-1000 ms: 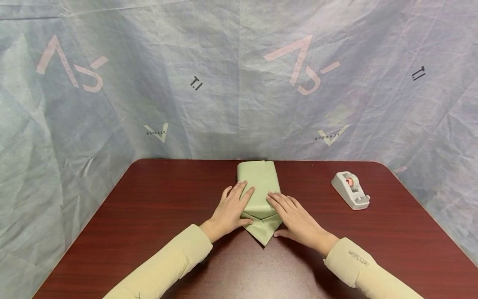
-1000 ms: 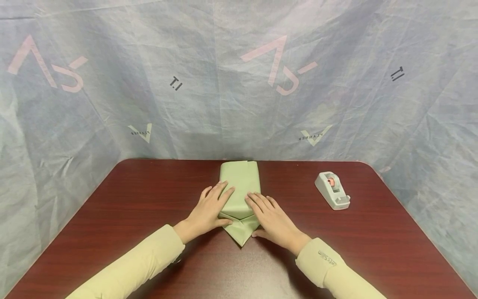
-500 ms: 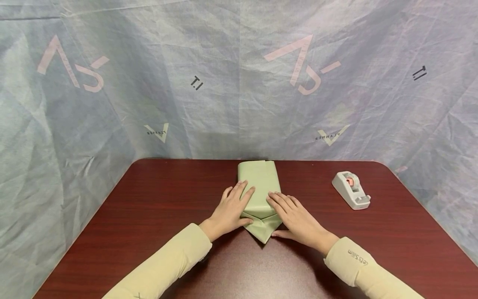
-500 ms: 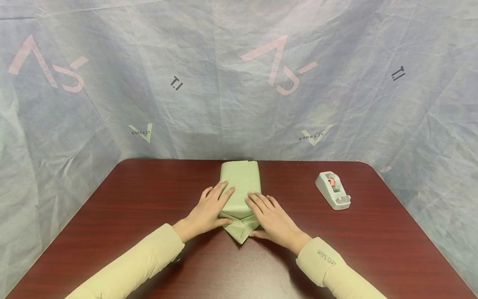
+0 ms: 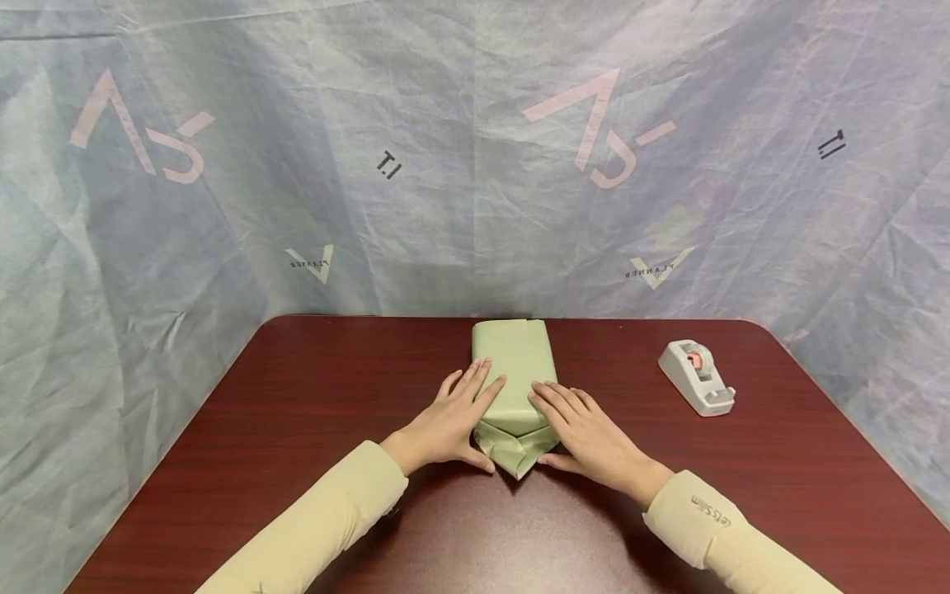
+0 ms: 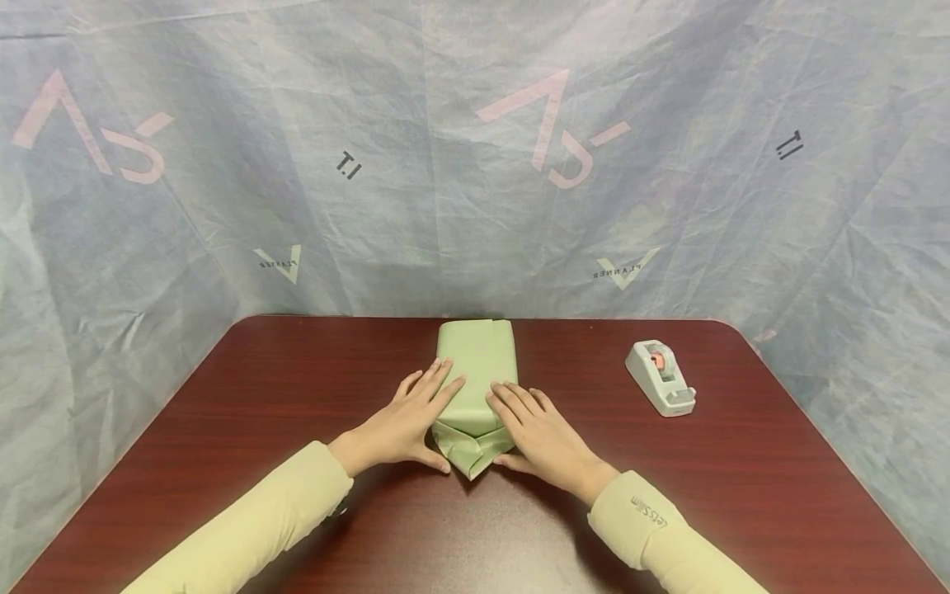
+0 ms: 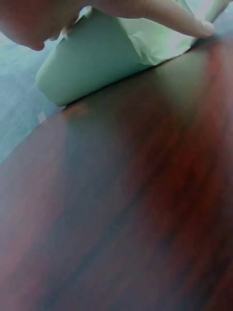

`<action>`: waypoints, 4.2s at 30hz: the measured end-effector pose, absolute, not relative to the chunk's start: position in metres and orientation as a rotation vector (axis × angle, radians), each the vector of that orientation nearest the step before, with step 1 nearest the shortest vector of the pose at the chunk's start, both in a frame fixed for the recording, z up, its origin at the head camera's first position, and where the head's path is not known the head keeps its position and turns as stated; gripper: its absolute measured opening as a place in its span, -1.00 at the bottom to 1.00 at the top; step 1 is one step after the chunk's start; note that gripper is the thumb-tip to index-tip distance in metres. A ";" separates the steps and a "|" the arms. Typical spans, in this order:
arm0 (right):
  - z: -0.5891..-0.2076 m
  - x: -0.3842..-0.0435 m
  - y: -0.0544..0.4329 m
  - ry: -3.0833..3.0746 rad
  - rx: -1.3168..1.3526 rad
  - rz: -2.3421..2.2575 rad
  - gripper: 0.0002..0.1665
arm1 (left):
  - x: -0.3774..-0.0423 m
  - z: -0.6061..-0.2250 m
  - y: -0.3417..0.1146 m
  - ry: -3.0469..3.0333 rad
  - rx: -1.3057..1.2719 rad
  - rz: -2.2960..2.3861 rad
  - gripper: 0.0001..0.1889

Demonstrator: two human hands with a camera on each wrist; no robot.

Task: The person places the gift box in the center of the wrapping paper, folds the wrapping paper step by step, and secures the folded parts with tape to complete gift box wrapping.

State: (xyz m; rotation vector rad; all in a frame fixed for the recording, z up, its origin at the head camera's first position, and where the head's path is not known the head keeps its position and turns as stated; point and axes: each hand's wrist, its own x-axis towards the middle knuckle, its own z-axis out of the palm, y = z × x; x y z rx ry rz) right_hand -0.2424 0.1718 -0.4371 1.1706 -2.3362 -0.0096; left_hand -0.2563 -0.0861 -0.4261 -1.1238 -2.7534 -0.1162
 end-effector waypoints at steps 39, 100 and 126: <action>-0.435 -0.252 0.166 -2.341 1.136 0.083 -0.16 | -0.256 -0.428 -0.082 -2.549 -1.014 0.068 -0.17; -0.423 -0.257 0.149 -2.424 1.027 0.242 -0.63 | -0.259 -0.425 -0.089 -2.597 -1.126 0.101 -0.07; -0.423 -0.261 0.149 -2.388 1.012 0.254 -0.61 | -0.258 -0.431 -0.074 -2.475 -0.964 0.079 -0.15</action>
